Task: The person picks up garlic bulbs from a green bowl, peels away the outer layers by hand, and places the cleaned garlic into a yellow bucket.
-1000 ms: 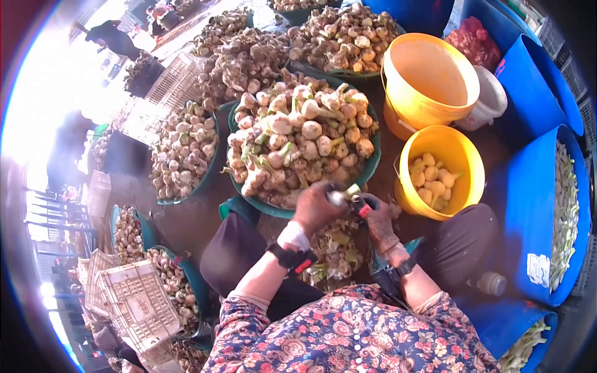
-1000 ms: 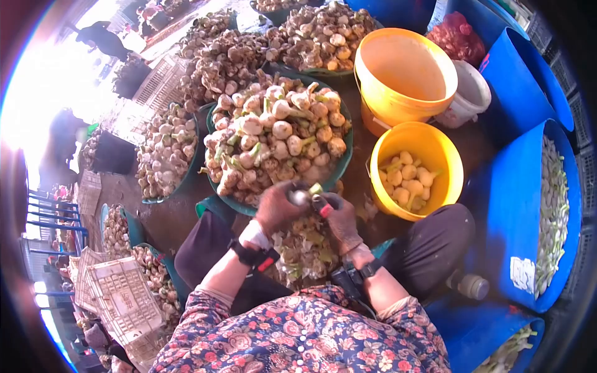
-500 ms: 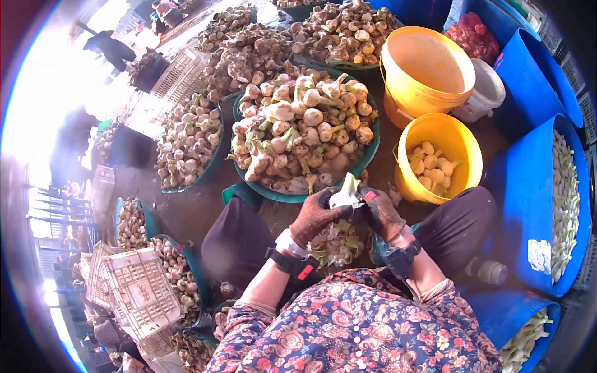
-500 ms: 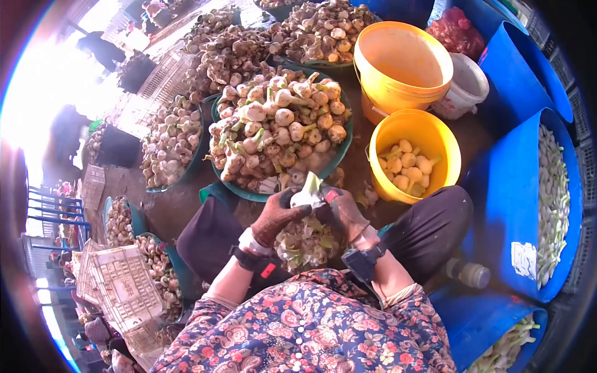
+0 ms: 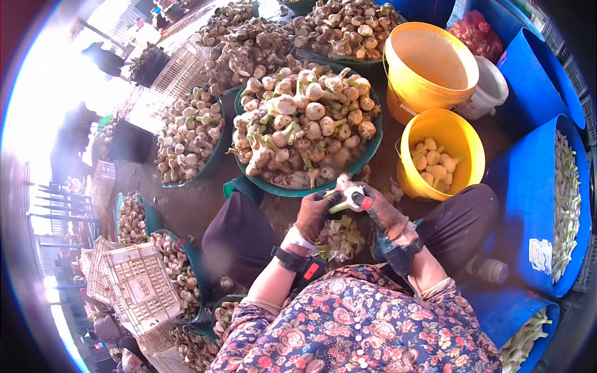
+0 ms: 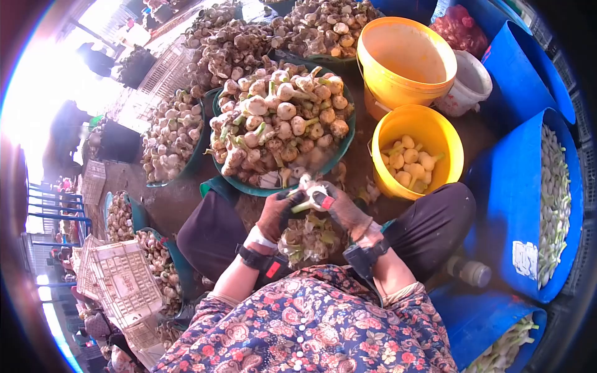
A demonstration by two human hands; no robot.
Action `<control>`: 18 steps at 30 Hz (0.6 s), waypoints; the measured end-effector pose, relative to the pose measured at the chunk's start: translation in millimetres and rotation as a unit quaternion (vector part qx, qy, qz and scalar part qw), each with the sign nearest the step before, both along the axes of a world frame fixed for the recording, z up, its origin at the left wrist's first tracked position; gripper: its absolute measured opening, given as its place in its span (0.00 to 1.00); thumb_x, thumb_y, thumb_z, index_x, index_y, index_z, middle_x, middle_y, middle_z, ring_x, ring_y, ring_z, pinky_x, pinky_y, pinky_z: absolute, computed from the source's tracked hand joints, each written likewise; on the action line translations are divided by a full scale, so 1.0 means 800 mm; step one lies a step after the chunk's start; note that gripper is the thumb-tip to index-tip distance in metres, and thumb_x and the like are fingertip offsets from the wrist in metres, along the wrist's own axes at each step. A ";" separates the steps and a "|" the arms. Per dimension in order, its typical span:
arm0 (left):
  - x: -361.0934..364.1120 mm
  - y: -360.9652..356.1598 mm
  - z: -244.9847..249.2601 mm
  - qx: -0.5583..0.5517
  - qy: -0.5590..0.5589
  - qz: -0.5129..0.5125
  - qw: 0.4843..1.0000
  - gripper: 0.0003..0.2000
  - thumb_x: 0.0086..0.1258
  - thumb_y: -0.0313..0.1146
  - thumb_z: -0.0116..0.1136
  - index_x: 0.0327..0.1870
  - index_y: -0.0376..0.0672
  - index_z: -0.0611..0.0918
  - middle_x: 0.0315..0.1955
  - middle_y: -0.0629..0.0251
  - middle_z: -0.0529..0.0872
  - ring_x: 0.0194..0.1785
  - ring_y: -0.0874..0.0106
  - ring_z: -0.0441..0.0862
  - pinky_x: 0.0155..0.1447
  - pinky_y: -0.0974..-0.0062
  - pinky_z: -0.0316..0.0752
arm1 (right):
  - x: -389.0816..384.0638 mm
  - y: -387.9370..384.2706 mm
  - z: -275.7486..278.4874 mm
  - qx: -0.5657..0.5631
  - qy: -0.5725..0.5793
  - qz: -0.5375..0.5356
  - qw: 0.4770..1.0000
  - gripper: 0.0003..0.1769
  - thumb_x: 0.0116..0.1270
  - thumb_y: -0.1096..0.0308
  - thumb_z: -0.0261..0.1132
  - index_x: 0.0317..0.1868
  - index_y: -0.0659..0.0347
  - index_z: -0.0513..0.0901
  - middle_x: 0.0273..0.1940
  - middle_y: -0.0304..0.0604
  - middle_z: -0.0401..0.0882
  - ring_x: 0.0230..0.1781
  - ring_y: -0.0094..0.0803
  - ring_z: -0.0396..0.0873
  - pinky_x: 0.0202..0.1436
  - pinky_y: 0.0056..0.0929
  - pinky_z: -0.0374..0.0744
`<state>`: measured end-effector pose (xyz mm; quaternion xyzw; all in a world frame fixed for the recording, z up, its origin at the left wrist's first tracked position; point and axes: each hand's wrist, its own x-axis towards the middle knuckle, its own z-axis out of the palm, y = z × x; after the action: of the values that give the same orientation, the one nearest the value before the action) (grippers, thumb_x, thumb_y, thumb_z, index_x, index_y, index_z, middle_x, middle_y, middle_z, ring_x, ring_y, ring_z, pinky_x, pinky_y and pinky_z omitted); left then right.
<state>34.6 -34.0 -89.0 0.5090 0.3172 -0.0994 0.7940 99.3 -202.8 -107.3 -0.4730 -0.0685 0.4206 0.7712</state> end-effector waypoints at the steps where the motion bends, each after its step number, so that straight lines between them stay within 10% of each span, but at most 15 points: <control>1: -0.004 0.007 -0.001 -0.029 0.002 -0.009 1.000 0.14 0.68 0.35 0.60 0.49 0.36 0.81 0.35 0.64 0.85 0.35 0.75 0.82 0.37 0.80 0.76 | 0.003 -0.003 0.014 0.035 0.019 0.027 0.999 0.23 0.69 0.62 0.59 0.60 0.63 0.70 0.53 0.40 0.73 0.53 0.26 0.72 0.57 0.24 0.72; 3: -0.010 0.013 -0.011 -0.007 -0.106 -0.036 0.994 0.13 0.69 0.36 0.58 0.49 0.37 0.80 0.37 0.64 0.84 0.36 0.76 0.82 0.37 0.80 0.77 | 0.005 -0.001 0.032 0.098 0.032 0.024 0.994 0.29 0.65 0.67 0.61 0.66 0.62 0.65 0.61 0.42 0.68 0.62 0.31 0.66 0.65 0.29 0.66; 5: -0.019 0.019 -0.008 0.344 -0.220 -0.142 0.902 0.14 0.70 0.37 0.58 0.49 0.38 0.79 0.38 0.65 0.84 0.37 0.77 0.81 0.37 0.80 0.77 | 0.006 0.002 0.049 0.082 -0.035 0.011 0.996 0.31 0.63 0.68 0.62 0.66 0.61 0.64 0.63 0.41 0.66 0.65 0.32 0.63 0.68 0.30 0.63; 6: -0.021 0.021 -0.003 0.503 -0.263 -0.189 0.802 0.14 0.70 0.38 0.57 0.49 0.38 0.79 0.38 0.65 0.83 0.37 0.77 0.81 0.37 0.80 0.77 | 0.002 0.011 0.047 -0.034 -0.287 -0.038 0.957 0.33 0.59 0.70 0.64 0.66 0.56 0.67 0.61 0.42 0.69 0.62 0.36 0.67 0.65 0.31 0.66; 9: -0.012 0.021 0.001 -0.054 -0.040 -0.024 0.997 0.16 0.69 0.39 0.59 0.51 0.37 0.78 0.37 0.67 0.83 0.37 0.77 0.81 0.39 0.81 0.75 | 0.004 0.008 0.062 -0.250 -0.713 -0.020 0.655 0.27 0.55 0.75 0.65 0.58 0.54 0.74 0.56 0.46 0.71 0.57 0.40 0.70 0.60 0.31 0.69; 10: -0.012 0.017 0.007 -0.004 -0.054 -0.025 0.998 0.15 0.68 0.39 0.60 0.49 0.37 0.79 0.38 0.67 0.83 0.37 0.79 0.80 0.40 0.82 0.75 | -0.002 0.011 0.058 -0.242 -0.708 -0.048 0.662 0.20 0.51 0.75 0.67 0.47 0.55 0.80 0.48 0.48 0.74 0.49 0.45 0.72 0.55 0.32 0.72; 13: -0.009 0.008 0.028 0.060 -0.067 -0.012 0.996 0.15 0.67 0.40 0.62 0.44 0.37 0.82 0.40 0.67 0.83 0.38 0.81 0.78 0.43 0.83 0.73 | -0.009 0.020 0.016 -0.205 -0.480 -0.189 0.832 0.11 0.54 0.73 0.67 0.40 0.58 0.81 0.42 0.43 0.78 0.43 0.38 0.76 0.50 0.31 0.75; 15: -0.027 0.006 0.022 0.173 -0.172 -0.057 0.968 0.12 0.64 0.35 0.65 0.43 0.36 0.83 0.38 0.71 0.84 0.43 0.77 0.78 0.50 0.79 0.72 | 0.007 0.006 0.009 -0.025 0.008 -0.191 0.981 0.07 0.64 0.66 0.64 0.38 0.60 0.80 0.34 0.36 0.80 0.33 0.25 0.78 0.38 0.24 0.77; 18: -0.066 0.010 -0.001 0.279 -0.262 -0.276 0.881 0.11 0.55 0.25 0.69 0.39 0.39 0.84 0.38 0.59 0.84 0.46 0.68 0.81 0.52 0.74 0.73 | 0.025 -0.002 -0.014 0.063 0.172 -0.259 0.948 0.13 0.65 0.56 0.64 0.37 0.57 0.80 0.30 0.35 0.79 0.28 0.23 0.77 0.30 0.23 0.75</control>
<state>-18.4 -25.9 -89.9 0.7841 -0.0417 -0.0848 0.6134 119.2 -204.2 -118.2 -0.3455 0.1644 0.2761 0.8817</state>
